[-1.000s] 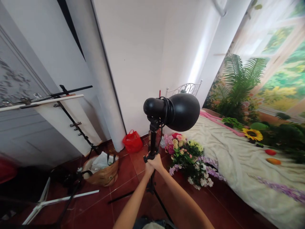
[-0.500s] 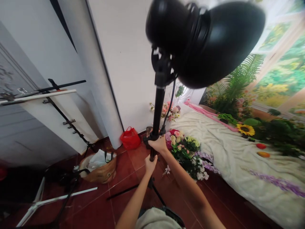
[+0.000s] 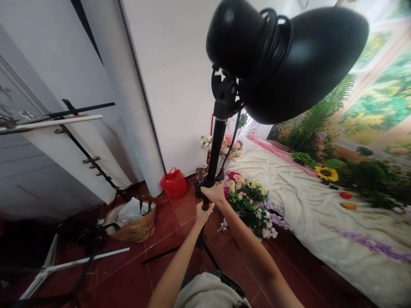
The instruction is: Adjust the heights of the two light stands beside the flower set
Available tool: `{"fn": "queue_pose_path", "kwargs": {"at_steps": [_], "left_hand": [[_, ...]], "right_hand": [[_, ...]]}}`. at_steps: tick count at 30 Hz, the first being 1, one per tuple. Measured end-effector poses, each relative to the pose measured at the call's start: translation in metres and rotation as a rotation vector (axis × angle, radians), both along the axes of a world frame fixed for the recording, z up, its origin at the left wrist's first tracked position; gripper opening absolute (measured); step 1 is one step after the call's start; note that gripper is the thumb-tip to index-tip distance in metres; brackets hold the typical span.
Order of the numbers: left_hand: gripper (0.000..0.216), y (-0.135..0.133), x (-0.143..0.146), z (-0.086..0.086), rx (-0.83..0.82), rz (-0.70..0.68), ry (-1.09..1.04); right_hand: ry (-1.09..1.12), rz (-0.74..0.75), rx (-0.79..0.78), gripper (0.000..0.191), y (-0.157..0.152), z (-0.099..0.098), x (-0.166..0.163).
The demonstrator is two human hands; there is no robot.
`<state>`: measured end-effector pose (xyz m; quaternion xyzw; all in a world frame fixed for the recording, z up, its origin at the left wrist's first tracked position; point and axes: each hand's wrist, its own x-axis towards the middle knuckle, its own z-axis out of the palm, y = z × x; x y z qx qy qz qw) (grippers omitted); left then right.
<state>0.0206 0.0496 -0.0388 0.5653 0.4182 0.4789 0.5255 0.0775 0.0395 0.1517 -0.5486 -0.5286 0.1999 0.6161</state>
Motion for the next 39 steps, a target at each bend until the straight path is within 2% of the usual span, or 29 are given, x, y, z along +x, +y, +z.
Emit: {"fn": "queue_pose_path", "kwargs": {"at_steps": [5, 9, 12, 14, 16, 18, 20, 23, 25, 27, 30, 33, 37, 39], "left_hand": [[0.029, 0.002, 0.001, 0.005, -0.023, -0.029, -0.031], [0.031, 0.005, 0.002, -0.001, -0.057, -0.027, -0.018], [0.031, 0.008, 0.004, -0.006, -0.050, 0.012, -0.012], [0.031, 0.010, 0.005, -0.009, -0.037, 0.040, -0.009], [0.032, 0.010, 0.006, -0.010, -0.035, 0.060, -0.003], [0.031, 0.011, 0.006, -0.011, -0.044, 0.064, 0.008], [0.031, 0.011, 0.006, -0.011, -0.040, 0.048, 0.018], [0.030, 0.011, 0.005, -0.012, -0.001, 0.026, 0.020], [0.030, 0.011, 0.004, -0.011, 0.008, 0.014, 0.019], [0.028, 0.011, 0.004, -0.011, 0.005, 0.007, 0.024], [0.027, 0.011, 0.004, -0.009, 0.003, -0.008, 0.025], [0.027, 0.010, 0.003, -0.009, 0.004, -0.024, 0.019], [0.028, 0.010, 0.003, -0.009, -0.006, 0.000, 0.028], [0.027, 0.009, 0.004, -0.009, -0.015, 0.016, 0.028]], "right_hand": [[0.026, 0.005, -0.060, 0.015, 0.001, -0.024, -0.001], [0.020, 0.057, -0.073, 0.020, 0.000, -0.024, 0.001], [-0.045, 0.182, -0.054, 0.024, -0.004, -0.020, 0.014], [-0.082, 0.332, -0.072, 0.033, -0.009, -0.027, 0.030], [-0.072, 0.482, -0.151, 0.043, -0.015, -0.046, 0.048], [-0.007, 0.540, -0.264, 0.043, -0.020, -0.079, 0.063], [0.063, 0.476, -0.361, 0.046, -0.024, -0.118, 0.073], [0.023, 0.366, -0.443, 0.050, -0.027, -0.170, 0.076], [-0.041, 0.310, -0.460, 0.047, -0.028, -0.194, 0.072], [-0.080, 0.263, -0.473, 0.043, -0.029, -0.207, 0.066], [-0.065, 0.160, -0.483, 0.038, -0.029, -0.216, 0.059], [-0.017, 0.079, -0.521, 0.036, -0.025, -0.216, 0.055], [0.118, 0.115, -0.697, 0.030, -0.012, -0.206, 0.058], [0.155, 0.128, -0.728, 0.027, -0.006, -0.202, 0.062]]}}
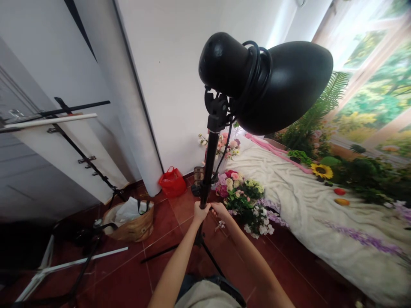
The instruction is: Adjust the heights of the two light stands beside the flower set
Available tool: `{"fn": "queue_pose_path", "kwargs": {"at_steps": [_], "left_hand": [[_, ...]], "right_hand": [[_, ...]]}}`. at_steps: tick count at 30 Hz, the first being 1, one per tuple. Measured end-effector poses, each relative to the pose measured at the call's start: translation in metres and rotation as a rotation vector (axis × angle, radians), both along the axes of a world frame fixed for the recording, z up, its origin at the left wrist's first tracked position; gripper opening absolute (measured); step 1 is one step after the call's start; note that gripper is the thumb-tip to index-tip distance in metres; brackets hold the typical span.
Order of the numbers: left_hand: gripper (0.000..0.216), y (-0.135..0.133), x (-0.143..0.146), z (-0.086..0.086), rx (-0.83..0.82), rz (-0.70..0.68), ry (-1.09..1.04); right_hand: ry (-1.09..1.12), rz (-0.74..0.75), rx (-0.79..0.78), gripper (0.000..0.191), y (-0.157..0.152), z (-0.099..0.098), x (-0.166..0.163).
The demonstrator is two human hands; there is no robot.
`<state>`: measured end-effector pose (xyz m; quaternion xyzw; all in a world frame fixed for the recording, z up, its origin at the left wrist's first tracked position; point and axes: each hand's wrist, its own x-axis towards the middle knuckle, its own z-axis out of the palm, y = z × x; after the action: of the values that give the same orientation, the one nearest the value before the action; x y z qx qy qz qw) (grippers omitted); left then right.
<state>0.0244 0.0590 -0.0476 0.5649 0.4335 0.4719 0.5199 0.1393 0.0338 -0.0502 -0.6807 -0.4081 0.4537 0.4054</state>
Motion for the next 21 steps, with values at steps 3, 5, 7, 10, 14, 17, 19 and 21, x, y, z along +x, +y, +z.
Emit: {"fn": "queue_pose_path", "kwargs": {"at_steps": [3, 5, 7, 10, 14, 17, 19, 21], "left_hand": [[0.027, 0.000, 0.000, 0.000, 0.005, 0.003, -0.011], [0.027, 0.001, 0.001, -0.001, 0.013, 0.001, -0.014], [0.027, 0.001, 0.001, -0.002, 0.018, 0.009, -0.010], [0.026, 0.001, 0.001, -0.005, 0.014, 0.002, -0.002], [0.026, 0.002, 0.001, -0.006, -0.001, -0.028, -0.002], [0.025, 0.002, 0.001, -0.007, -0.005, -0.025, -0.001], [0.026, 0.003, 0.002, -0.008, -0.003, -0.015, -0.003], [0.026, 0.003, 0.002, -0.009, 0.000, -0.005, -0.007]], "right_hand": [[-0.006, -0.016, 0.037, 0.024, 0.001, -0.001, 0.006], [-0.009, -0.050, 0.131, 0.021, -0.004, -0.007, 0.008], [0.043, -0.052, 0.211, 0.028, -0.013, -0.016, 0.008], [0.204, 0.028, 0.220, 0.041, -0.027, -0.031, 0.007], [0.348, 0.066, 0.217, 0.046, -0.039, -0.046, 0.003], [0.422, 0.066, 0.236, 0.047, -0.042, -0.051, 0.000], [0.432, 0.033, 0.248, 0.048, -0.040, -0.053, -0.002], [0.376, -0.025, 0.257, 0.047, -0.037, -0.054, -0.003]]}}
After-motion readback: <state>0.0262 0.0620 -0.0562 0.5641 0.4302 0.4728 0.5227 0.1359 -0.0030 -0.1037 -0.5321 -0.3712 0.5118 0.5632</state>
